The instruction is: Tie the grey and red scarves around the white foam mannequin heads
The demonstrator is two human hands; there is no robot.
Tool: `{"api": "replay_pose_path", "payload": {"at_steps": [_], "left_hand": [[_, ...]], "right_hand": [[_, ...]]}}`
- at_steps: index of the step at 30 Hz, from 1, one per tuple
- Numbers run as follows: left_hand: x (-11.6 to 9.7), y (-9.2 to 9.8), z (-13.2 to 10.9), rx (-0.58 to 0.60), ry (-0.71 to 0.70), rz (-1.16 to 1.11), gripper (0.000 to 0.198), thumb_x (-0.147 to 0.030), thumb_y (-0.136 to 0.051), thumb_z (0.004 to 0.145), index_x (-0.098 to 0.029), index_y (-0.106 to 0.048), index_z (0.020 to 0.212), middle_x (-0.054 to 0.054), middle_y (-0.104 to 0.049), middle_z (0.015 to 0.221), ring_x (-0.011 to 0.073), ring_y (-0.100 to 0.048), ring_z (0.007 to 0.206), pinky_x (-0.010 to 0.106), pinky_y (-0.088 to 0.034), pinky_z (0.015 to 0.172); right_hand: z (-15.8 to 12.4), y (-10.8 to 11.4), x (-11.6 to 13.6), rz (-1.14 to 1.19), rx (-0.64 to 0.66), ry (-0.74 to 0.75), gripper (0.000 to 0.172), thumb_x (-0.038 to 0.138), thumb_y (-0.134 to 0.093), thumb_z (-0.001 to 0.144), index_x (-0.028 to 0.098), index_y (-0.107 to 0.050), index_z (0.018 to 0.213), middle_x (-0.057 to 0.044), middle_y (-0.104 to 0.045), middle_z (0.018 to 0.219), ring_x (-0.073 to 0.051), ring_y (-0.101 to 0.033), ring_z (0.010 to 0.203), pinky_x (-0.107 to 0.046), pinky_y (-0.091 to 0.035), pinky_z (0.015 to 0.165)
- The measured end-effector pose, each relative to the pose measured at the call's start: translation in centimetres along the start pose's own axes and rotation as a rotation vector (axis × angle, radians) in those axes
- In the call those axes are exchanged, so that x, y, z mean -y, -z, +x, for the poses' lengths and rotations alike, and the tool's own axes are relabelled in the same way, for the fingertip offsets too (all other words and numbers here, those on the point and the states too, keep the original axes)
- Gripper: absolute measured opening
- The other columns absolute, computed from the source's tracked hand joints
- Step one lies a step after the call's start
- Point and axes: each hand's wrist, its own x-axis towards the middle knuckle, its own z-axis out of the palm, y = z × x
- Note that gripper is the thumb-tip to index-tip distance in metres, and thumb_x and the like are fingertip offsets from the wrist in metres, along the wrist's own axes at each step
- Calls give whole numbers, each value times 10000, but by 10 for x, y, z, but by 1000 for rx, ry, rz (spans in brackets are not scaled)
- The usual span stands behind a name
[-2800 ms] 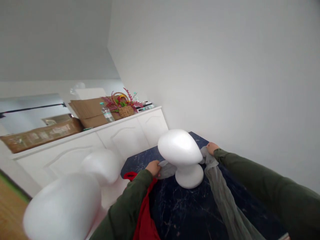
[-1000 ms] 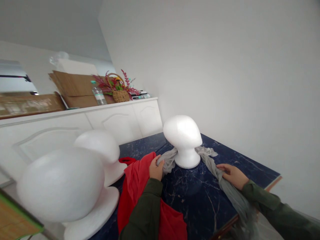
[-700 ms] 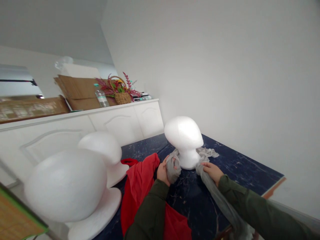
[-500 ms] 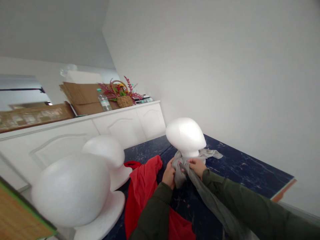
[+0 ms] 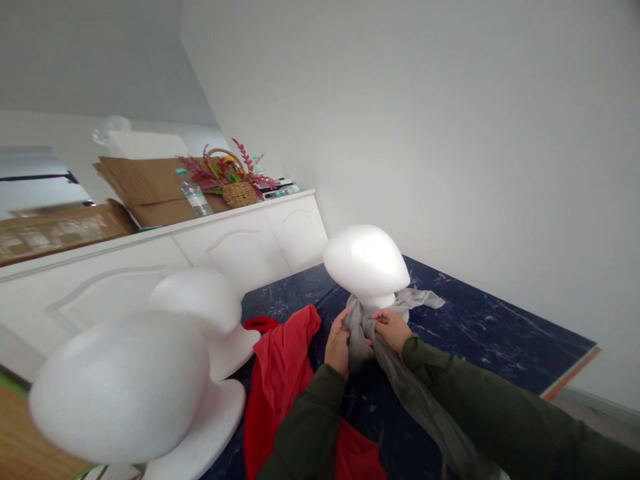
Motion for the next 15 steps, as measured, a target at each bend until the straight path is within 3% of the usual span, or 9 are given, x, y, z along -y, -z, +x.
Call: {"api": "replay_pose_path", "payload": {"at_steps": [3, 7, 11, 15], "left_hand": [[1, -1, 0, 10, 47, -70, 555, -69, -415, 593, -168, -450, 1137, 84, -599, 1020, 183, -614, 777, 289, -517, 645], [5, -1, 4, 98, 89, 8, 614, -87, -507, 613, -164, -384, 1209, 104, -599, 1036, 219, -592, 896, 341, -497, 752], [9, 0, 7, 116, -52, 111, 690, -73, -627, 557, -152, -400, 1204, 126, -469, 1235, 218, -449, 1126, 296, -383, 930], [14, -1, 5, 116, -159, 212, 754, -70, -657, 533, -151, -375, 1227, 140, -407, 1285, 225, -411, 1158, 303, -375, 935]], "right_hand": [[-4, -5, 5, 154, 65, -94, 193, 129, -438, 551, 194, -449, 733, 59, -537, 542, -118, -513, 436, -230, -390, 431], [-9, -7, 13, 269, 94, -172, 222, 103, -415, 544, 196, -436, 745, 59, -507, 559, -97, -481, 439, -217, -386, 426], [-15, -8, 17, 283, 173, -238, 155, 187, -433, 623, 198, -436, 777, 47, -499, 587, -112, -500, 511, -235, -410, 485], [-17, -8, 14, 132, 203, -17, 263, 257, -598, 572, 176, -486, 796, 12, -564, 703, -157, -544, 691, -293, -437, 678]]}}
